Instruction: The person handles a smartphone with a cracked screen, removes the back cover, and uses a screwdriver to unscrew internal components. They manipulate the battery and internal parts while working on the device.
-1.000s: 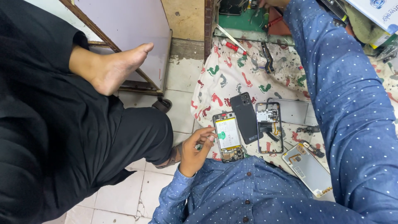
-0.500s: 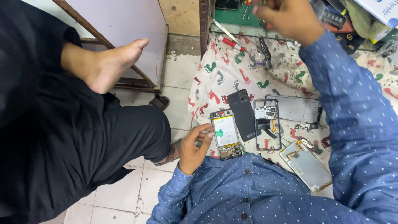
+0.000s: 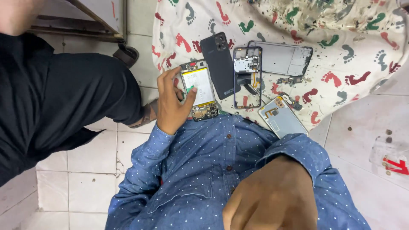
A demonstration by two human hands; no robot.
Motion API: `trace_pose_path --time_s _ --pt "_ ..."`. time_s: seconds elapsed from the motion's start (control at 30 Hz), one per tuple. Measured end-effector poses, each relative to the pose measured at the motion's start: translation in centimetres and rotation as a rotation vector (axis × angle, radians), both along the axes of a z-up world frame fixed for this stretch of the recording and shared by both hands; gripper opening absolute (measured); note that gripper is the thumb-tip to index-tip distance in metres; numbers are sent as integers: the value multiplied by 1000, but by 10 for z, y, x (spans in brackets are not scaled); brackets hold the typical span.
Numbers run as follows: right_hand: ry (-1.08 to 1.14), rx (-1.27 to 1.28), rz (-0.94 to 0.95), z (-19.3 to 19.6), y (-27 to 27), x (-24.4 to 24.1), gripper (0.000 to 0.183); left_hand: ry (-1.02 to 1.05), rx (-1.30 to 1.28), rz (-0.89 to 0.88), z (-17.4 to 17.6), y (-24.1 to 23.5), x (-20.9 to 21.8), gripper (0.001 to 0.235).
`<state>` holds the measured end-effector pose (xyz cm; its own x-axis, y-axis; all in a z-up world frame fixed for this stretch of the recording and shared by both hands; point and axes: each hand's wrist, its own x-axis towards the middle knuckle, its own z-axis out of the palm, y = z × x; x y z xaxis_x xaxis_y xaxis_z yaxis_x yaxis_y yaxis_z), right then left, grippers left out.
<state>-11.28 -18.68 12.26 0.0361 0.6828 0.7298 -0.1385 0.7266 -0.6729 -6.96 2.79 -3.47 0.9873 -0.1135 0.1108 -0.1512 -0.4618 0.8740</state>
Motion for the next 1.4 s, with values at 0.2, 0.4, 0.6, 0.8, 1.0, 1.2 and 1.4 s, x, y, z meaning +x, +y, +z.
trace_pose_path --time_s 0.2,0.4,0.6,0.8,1.0,1.2,1.4 --pt "-6 -69 74 -19 -14 -21 48 29 -1 31 -3 -7 12 67" --pt "-20 -92 101 -13 -5 -17 52 -140 95 -12 -2 -6 22 56" --pt "-24 -110 52 -12 -6 -17 52 -44 66 -20 6 -3 24 51" --pt "-104 -151 -124 1 -4 -6 40 130 -87 -24 20 -3 17 38" --pt "-265 -360 -734 4 -40 12 6 95 -291 -97 21 -5 8 24" --pt "-95 -1300 -1647 -6 -93 -21 23 257 -569 -81 15 0 9 25" --pt "-145 -1737 -1739 -36 -132 -34 24 440 -1024 -53 -2 -6 10 25"
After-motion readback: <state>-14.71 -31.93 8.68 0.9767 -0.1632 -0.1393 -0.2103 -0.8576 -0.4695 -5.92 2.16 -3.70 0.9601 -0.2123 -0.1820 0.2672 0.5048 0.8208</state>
